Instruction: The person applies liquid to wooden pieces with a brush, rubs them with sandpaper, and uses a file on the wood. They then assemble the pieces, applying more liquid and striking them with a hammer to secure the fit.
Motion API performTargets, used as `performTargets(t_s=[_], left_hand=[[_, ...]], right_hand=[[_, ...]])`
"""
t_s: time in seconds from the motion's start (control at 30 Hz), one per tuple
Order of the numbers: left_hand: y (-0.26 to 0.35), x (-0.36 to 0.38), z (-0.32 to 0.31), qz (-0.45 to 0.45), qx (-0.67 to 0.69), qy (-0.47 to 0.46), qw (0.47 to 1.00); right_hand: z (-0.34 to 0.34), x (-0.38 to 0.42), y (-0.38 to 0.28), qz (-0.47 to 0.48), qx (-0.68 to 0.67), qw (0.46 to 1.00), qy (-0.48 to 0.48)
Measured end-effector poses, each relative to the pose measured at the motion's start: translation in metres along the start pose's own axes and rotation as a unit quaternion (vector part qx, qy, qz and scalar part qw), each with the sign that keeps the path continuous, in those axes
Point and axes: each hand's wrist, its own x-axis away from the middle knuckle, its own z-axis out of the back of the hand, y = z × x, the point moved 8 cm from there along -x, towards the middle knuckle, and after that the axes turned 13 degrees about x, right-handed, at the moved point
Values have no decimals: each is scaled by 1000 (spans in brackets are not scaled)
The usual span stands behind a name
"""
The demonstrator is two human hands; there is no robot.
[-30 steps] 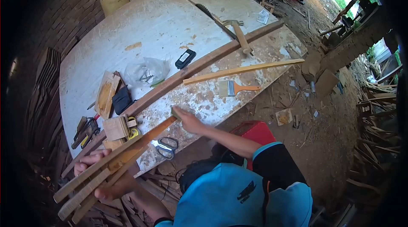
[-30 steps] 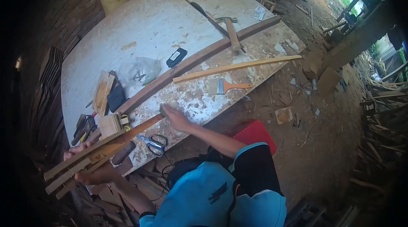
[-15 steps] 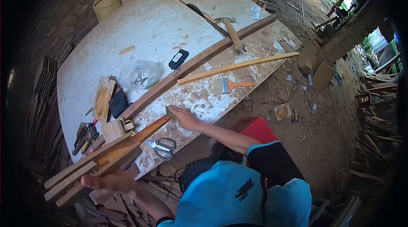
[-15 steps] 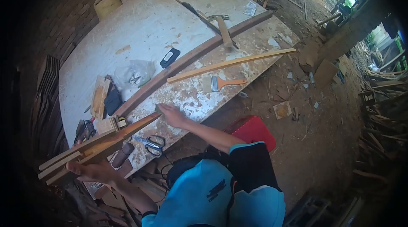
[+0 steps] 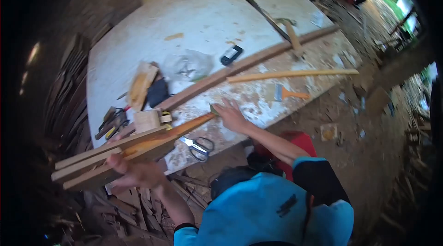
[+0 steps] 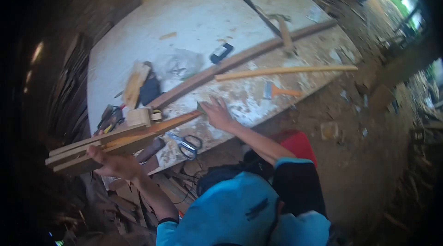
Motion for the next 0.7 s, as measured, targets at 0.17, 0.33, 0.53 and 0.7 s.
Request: performTargets(t_s=[0.17,0.33,0.53,0.7], left_hand=[[3,-1,-11,-16,10,-25,999],[3,-3,-6,-48,8,-30,998],[-1,-3,5,-8,-26,10,1000],[-5,-5,-5,-34,-8,26,999]], right_hand=[[-3,4,7,12,24,999,-28],[26,6,-19,51,-101,991,-68],[42,-1,-25,62,-123,987,-77],[2,-11,9,24,-76,985,-156]])
